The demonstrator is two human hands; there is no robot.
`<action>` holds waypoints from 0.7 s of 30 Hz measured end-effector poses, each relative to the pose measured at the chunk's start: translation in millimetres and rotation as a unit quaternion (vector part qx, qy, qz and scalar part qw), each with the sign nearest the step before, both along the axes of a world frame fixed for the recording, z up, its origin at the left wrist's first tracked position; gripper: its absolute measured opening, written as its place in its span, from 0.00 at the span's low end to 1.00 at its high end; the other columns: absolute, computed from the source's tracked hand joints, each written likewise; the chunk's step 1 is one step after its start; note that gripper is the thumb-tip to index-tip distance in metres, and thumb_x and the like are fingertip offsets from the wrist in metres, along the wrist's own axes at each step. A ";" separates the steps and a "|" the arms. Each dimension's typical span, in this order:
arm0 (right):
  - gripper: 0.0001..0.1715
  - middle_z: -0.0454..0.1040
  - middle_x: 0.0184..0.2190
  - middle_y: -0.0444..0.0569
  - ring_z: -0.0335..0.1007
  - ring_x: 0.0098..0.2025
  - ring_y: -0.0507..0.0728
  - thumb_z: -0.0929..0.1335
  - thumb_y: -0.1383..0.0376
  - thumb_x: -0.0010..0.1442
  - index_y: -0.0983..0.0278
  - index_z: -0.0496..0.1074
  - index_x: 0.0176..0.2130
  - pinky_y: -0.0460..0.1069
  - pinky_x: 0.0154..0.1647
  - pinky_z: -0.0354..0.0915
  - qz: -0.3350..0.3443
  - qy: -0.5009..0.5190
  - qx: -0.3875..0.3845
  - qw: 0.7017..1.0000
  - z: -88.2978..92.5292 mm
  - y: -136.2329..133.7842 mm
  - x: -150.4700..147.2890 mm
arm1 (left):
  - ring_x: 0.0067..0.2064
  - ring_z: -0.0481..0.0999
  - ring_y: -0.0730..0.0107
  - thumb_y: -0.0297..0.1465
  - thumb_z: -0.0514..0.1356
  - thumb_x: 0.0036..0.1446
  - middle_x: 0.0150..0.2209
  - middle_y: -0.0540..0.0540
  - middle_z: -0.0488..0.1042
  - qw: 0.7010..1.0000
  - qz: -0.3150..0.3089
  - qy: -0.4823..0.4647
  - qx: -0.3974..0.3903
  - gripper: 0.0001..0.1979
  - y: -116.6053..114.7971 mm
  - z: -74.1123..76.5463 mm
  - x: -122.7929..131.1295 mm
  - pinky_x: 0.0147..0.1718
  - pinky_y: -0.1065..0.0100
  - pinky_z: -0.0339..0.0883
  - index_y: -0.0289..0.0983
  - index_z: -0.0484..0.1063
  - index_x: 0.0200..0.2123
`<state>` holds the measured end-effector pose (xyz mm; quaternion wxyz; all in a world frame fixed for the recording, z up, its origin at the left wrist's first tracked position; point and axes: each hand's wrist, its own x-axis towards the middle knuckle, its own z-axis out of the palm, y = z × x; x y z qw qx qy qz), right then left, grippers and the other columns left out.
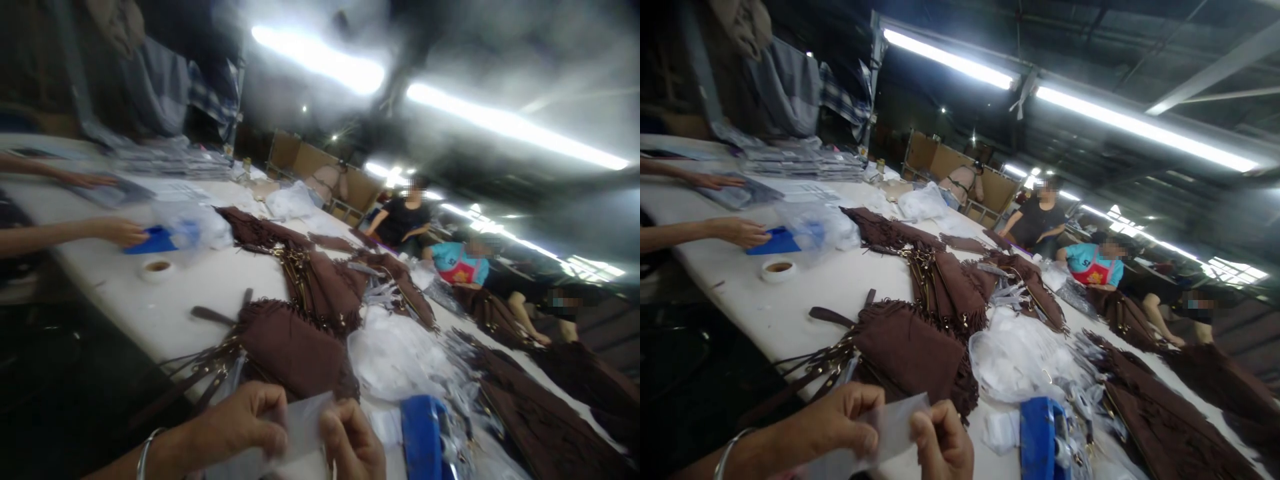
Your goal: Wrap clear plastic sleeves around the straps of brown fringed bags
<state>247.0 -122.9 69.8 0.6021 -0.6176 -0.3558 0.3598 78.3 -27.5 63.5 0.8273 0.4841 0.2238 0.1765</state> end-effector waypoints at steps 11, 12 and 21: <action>0.22 0.62 0.17 0.38 0.58 0.21 0.51 0.68 0.46 0.56 0.61 0.73 0.31 0.44 0.24 0.56 0.014 -0.090 -0.008 0.996 -23.5 12.0 -47.6 | 0.26 0.65 0.70 0.38 0.61 0.52 0.22 0.52 0.69 0.944 0.130 0.186 0.239 0.12 4.5 -30.7 -100.6 0.25 0.71 0.51 0.36 0.70 0.23; 0.22 0.61 0.16 0.38 0.57 0.21 0.50 0.68 0.46 0.57 0.61 0.73 0.29 0.44 0.23 0.55 0.017 -0.099 -0.007 0.995 -23.9 14.2 -51.4 | 0.26 0.64 0.70 0.38 0.60 0.54 0.21 0.52 0.68 0.938 0.134 0.197 0.252 0.13 3.5 -29.6 -104.1 0.25 0.71 0.51 0.36 0.68 0.22; 0.26 0.66 0.15 0.40 0.57 0.17 0.50 0.67 0.43 0.55 0.61 0.67 0.21 0.44 0.20 0.55 0.017 -0.147 -0.023 0.989 -43.4 32.1 -56.1 | 0.26 0.65 0.68 0.46 0.54 0.58 0.22 0.50 0.69 0.953 0.093 0.197 0.212 0.20 -2.3 -49.3 -110.7 0.25 0.69 0.53 0.38 0.68 0.23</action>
